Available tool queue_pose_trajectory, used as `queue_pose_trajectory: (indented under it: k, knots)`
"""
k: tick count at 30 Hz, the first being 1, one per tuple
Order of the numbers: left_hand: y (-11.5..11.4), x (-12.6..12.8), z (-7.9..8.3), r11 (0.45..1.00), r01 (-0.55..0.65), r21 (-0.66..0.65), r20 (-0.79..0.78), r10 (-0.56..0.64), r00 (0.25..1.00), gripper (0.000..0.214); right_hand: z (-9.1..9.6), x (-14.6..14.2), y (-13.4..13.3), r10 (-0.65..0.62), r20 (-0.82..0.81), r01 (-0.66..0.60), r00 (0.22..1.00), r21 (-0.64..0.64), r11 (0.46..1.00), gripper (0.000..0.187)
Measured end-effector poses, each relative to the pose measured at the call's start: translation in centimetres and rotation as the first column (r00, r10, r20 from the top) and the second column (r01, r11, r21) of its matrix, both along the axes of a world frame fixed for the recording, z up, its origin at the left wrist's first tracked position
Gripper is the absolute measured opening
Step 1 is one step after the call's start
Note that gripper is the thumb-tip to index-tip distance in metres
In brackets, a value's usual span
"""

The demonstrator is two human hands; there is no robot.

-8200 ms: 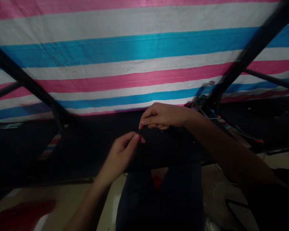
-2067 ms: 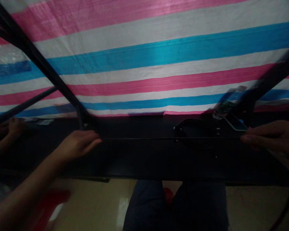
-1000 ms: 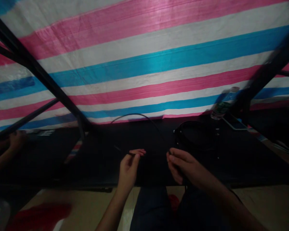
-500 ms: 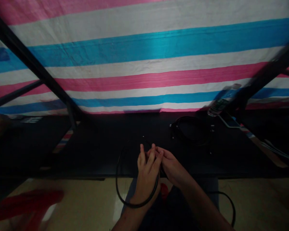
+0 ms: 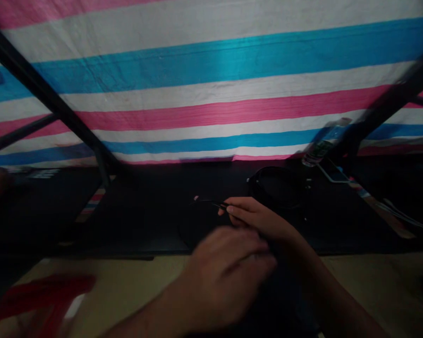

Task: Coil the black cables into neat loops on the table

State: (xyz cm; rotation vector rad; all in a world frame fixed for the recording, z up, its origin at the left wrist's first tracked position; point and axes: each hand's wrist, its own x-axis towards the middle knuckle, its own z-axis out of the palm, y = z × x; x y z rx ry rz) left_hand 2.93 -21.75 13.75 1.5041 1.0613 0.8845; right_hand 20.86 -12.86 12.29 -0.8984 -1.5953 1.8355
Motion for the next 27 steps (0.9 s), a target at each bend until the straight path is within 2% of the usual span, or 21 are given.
queue_pose_trajectory:
  k: [2, 3, 4, 6, 9, 11, 14, 17, 19, 21, 23, 25, 27]
  knots:
    - [3.7, -0.8, 1.8, 0.97, 0.05, 0.238, -0.177, -0.008, 0.984, 0.028, 1.5, 0.3, 0.0, 0.045, 0.096, -0.055, 0.994, 0.099, 0.994, 0.028]
    - [5.4, -1.0, 2.4, 0.928, 0.087, 0.363, -0.285, 0.021, 0.958, 0.027, 2.2, 0.4, 0.0, 0.05, 0.134, -0.067, 0.99, 0.131, 0.989, 0.03]
    - [6.8, -1.1, 2.7, 0.905, 0.074, 0.419, -0.331, 0.076, 0.94, 0.024, 2.7, 0.5, 0.0, 0.041, 0.16, -0.066, 0.986, 0.153, 0.986, 0.032]
    - [8.6, -1.1, 2.7, 0.915, 0.117, 0.385, -0.341, 0.024, 0.94, 0.013, 3.4, 0.8, 0.1, 0.019, 0.183, -0.051, 0.983, 0.175, 0.983, 0.033]
    - [9.6, -1.6, 2.2, 0.935, 0.134, 0.327, -0.269, -0.044, 0.962, 0.026, 3.5, 1.6, 0.5, 0.02, 0.165, -0.045, 0.986, 0.146, 0.988, 0.029]
    - [9.9, -2.7, 1.9, 0.929, 0.067, 0.363, -0.259, 0.032, 0.965, 0.034, 3.2, 2.7, 0.8, 0.022, 0.141, -0.038, 0.99, 0.106, 0.994, 0.028]
    - [10.5, -5.6, 1.6, 0.905, -0.176, 0.388, -0.164, 0.255, 0.953, 0.039, 2.3, 4.6, 1.2, -0.024, 0.09, 0.015, 0.996, 0.098, 0.995, 0.027]
    - [11.0, -7.8, 0.7, 0.895, -0.398, 0.203, 0.063, 0.394, 0.917, 0.042, 1.6, 5.4, 1.0, -0.077, 0.051, 0.068, 0.996, 0.166, 0.984, 0.023]
    - [10.6, -7.9, -0.4, 0.892, -0.453, 0.006, 0.23, 0.439, 0.868, 0.044, 1.6, 5.0, 0.7, -0.126, 0.002, 0.123, 0.992, 0.188, 0.974, 0.022]
    - [9.7, -6.9, -2.0, 0.876, -0.451, -0.169, 0.347, 0.481, 0.805, 0.048, 2.1, 3.9, 0.5, -0.204, -0.081, 0.215, 0.976, 0.154, 0.964, 0.022]
    - [8.3, -5.5, -3.7, 0.862, -0.41, -0.297, 0.398, 0.502, 0.768, 0.051, 2.9, 2.6, 0.6, -0.296, -0.169, 0.315, 0.94, 0.098, 0.944, 0.023]
    - [6.6, -4.3, -5.3, 0.853, -0.344, -0.393, 0.401, 0.495, 0.771, 0.052, 3.7, 1.5, 1.1, -0.345, -0.203, 0.362, 0.916, 0.051, 0.931, 0.024]
    - [4.7, -3.7, -6.5, 0.832, -0.265, -0.488, 0.369, 0.471, 0.801, 0.051, 4.3, 0.8, 1.8, -0.346, -0.183, 0.353, 0.92, 0.005, 0.936, 0.024]
